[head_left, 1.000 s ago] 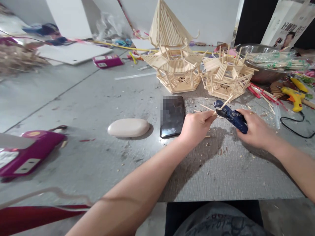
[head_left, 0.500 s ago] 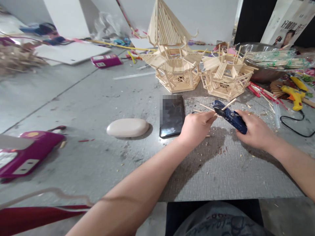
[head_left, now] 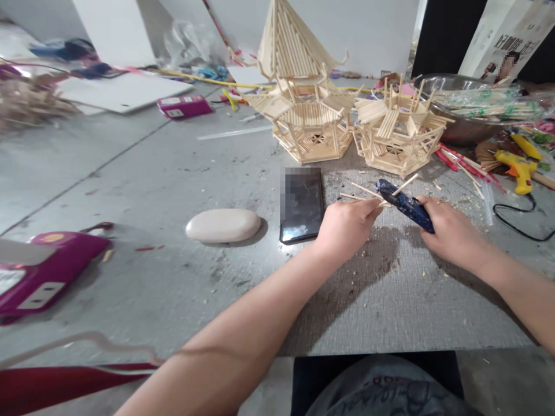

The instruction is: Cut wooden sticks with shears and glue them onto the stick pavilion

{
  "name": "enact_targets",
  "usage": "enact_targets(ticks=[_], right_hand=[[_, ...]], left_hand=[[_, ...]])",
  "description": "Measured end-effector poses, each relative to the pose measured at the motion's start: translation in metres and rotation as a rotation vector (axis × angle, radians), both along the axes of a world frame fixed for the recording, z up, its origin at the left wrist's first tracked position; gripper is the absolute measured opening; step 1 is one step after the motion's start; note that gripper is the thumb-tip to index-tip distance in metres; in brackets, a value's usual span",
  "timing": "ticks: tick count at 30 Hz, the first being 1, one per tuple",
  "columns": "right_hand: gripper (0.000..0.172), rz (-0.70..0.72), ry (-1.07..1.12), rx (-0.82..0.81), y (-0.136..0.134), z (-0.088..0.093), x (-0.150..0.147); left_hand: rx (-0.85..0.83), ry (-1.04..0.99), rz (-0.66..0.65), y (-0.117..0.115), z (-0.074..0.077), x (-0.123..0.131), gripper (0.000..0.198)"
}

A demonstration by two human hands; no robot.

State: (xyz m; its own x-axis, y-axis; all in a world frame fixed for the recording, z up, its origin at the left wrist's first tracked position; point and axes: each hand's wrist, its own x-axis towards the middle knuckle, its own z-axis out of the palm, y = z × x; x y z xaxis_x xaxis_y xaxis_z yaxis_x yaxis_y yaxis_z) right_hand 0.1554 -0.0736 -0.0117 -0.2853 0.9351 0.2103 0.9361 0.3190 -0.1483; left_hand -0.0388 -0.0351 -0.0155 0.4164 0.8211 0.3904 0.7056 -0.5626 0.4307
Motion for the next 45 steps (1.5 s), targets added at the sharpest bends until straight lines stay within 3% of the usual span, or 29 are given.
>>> enact_targets(ticks=[9,20,25,28,33,35,45], right_hand=[[0.022,-0.051,-0.062,-0.059,0.002,0.002,-0.001],[0.022,-0.100,-0.094,-0.181,0.012,0.004,0.000],[0.015,-0.076,-0.085,-0.262,0.023,0.004,0.001],[0.019,-0.059,-0.051,-0.375,0.027,0.010,0.000],[0.042,-0.154,0.115,-0.833,0.022,0.018,0.001],[0.047,-0.162,0.174,-0.908,0.019,0.017,0.002],[0.034,-0.196,0.134,-0.870,0.022,0.012,-0.004]], left_hand=[[-0.118,-0.049,-0.003,0.001,-0.004,0.003,0.026],[-0.217,-0.046,-0.022,0.006,-0.006,0.002,0.026],[-0.263,0.011,0.031,0.008,-0.004,0.003,0.028],[-0.349,0.074,0.039,0.009,0.000,0.004,0.027],[-0.537,0.130,-0.044,0.011,0.003,0.004,0.022],[-0.586,0.150,-0.066,0.011,0.003,0.004,0.022],[-0.636,0.174,-0.057,0.011,0.002,0.004,0.023]])
